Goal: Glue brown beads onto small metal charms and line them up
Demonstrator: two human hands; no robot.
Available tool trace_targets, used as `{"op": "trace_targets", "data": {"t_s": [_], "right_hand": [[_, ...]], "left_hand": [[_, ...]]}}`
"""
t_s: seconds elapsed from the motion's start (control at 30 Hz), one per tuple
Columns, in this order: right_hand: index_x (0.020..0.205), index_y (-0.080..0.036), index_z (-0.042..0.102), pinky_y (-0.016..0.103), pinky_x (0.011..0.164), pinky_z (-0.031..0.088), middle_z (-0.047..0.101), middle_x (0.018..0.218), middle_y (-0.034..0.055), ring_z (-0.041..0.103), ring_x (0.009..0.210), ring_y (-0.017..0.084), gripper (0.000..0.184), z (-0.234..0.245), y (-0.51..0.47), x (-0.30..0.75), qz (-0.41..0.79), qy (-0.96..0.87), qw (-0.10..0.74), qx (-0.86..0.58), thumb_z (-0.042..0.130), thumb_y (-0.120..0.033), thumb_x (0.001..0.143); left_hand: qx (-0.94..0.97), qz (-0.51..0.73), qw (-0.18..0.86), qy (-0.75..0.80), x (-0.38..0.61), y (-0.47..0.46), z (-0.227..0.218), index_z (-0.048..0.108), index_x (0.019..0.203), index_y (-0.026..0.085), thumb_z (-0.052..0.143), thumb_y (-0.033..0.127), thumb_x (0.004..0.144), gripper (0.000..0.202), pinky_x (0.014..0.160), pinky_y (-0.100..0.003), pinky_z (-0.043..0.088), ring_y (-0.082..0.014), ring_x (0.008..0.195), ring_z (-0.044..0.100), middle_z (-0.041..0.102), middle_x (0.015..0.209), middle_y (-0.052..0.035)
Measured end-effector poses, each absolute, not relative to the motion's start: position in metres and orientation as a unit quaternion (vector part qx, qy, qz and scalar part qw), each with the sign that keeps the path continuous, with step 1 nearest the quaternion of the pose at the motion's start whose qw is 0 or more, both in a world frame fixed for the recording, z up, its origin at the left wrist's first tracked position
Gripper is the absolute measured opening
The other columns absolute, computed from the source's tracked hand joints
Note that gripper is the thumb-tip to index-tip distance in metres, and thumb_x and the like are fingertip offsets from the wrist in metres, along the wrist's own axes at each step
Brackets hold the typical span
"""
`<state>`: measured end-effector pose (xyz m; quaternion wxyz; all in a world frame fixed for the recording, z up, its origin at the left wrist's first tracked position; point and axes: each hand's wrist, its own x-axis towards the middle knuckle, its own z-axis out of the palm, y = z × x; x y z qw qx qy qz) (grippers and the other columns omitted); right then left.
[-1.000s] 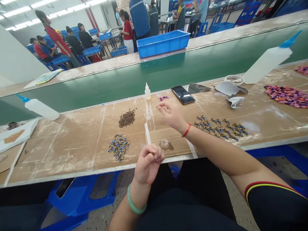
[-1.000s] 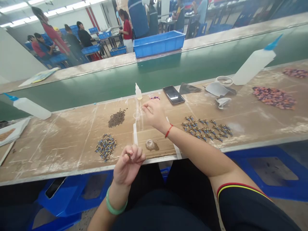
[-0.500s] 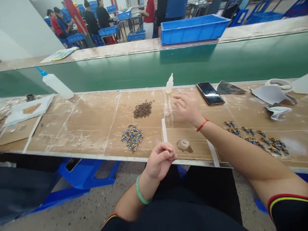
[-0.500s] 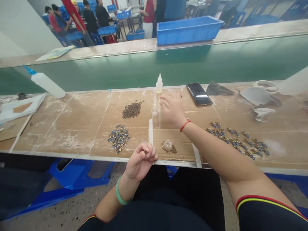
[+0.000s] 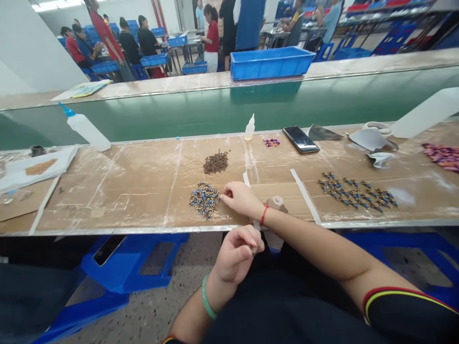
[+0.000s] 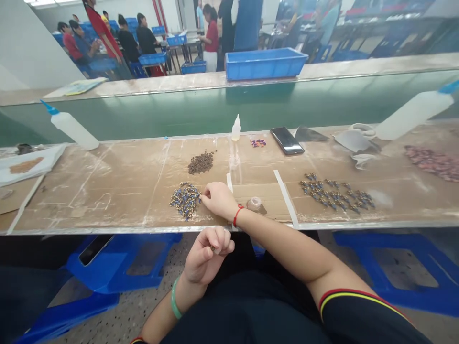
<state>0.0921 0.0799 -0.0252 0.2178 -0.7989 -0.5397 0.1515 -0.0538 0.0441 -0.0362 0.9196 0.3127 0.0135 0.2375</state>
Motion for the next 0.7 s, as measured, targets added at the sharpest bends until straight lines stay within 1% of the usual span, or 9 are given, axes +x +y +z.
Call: {"op": "trace_targets", "data": {"t_s": [0.07,0.1,0.2,0.33,0.5,0.63,0.7], "right_hand": [[0.098,-0.013,0.066,0.037,0.087,0.057,0.067,0.098,0.0036,0.066,0.091,0.017,0.023,-0.031,0.086,0.090,0.153,-0.526,0.201,-0.812,0.066,-0.036,0.100],[0.103,-0.014,0.066,0.038,0.089,0.058,0.067,0.102,0.0046,0.066,0.095,0.018,0.025,-0.032,0.088,0.089,0.156,-0.522,0.194,-0.816,0.065,-0.038,0.100],[0.112,-0.014,0.065,0.041,0.091,0.058,0.066,0.112,0.0069,0.066,0.101,0.020,0.028,-0.035,0.094,0.084,0.173,-0.517,0.176,-0.820,0.065,-0.039,0.101],[0.118,-0.015,0.064,0.041,0.092,0.058,0.065,0.118,0.0081,0.066,0.104,0.021,0.029,-0.038,0.099,0.080,0.193,-0.514,0.178,-0.817,0.063,-0.039,0.102],[0.120,-0.015,0.063,0.041,0.091,0.059,0.065,0.117,0.0078,0.066,0.102,0.020,0.030,-0.033,0.095,0.083,0.164,-0.507,0.238,-0.812,0.064,-0.038,0.101],[0.115,-0.014,0.064,0.039,0.088,0.059,0.066,0.112,0.0067,0.066,0.098,0.019,0.028,-0.028,0.089,0.097,0.113,-0.494,0.319,-0.801,0.064,-0.038,0.101],[0.109,-0.014,0.065,0.037,0.086,0.059,0.067,0.106,0.0053,0.066,0.094,0.018,0.026,-0.025,0.083,0.104,0.099,-0.499,0.365,-0.780,0.064,-0.038,0.101]], "left_hand": [[0.313,0.242,0.918,0.011,-0.063,0.045,-0.037,0.063,0.067,0.020,0.088,0.042,0.070,0.034,0.059,-0.028,0.027,-0.0098,0.057,0.031,0.038,0.061,0.0049],[0.314,0.246,0.917,0.010,-0.066,0.046,-0.038,0.064,0.068,0.020,0.088,0.042,0.070,0.033,0.059,-0.028,0.027,-0.0099,0.057,0.031,0.038,0.061,0.0049],[0.312,0.262,0.913,0.012,-0.075,0.050,-0.040,0.067,0.071,0.020,0.087,0.041,0.072,0.029,0.060,-0.028,0.028,-0.0099,0.058,0.030,0.038,0.063,0.0048],[0.313,0.280,0.907,0.021,-0.082,0.054,-0.044,0.068,0.074,0.022,0.087,0.041,0.073,0.027,0.061,-0.027,0.029,-0.0107,0.061,0.029,0.037,0.065,0.0041],[0.307,0.328,0.893,0.013,-0.087,0.065,-0.058,0.071,0.078,0.024,0.080,0.043,0.081,0.022,0.060,-0.026,0.030,-0.0120,0.063,0.026,0.029,0.067,0.0039],[0.314,0.293,0.903,0.001,-0.081,0.088,-0.070,0.072,0.077,0.023,0.083,0.041,0.078,0.021,0.060,-0.024,0.030,-0.0114,0.062,0.024,0.025,0.068,0.0041],[0.320,0.292,0.901,-0.011,-0.077,0.093,-0.069,0.073,0.077,0.023,0.083,0.040,0.078,0.020,0.060,-0.024,0.030,-0.0114,0.061,0.023,0.025,0.068,0.0040]]}}
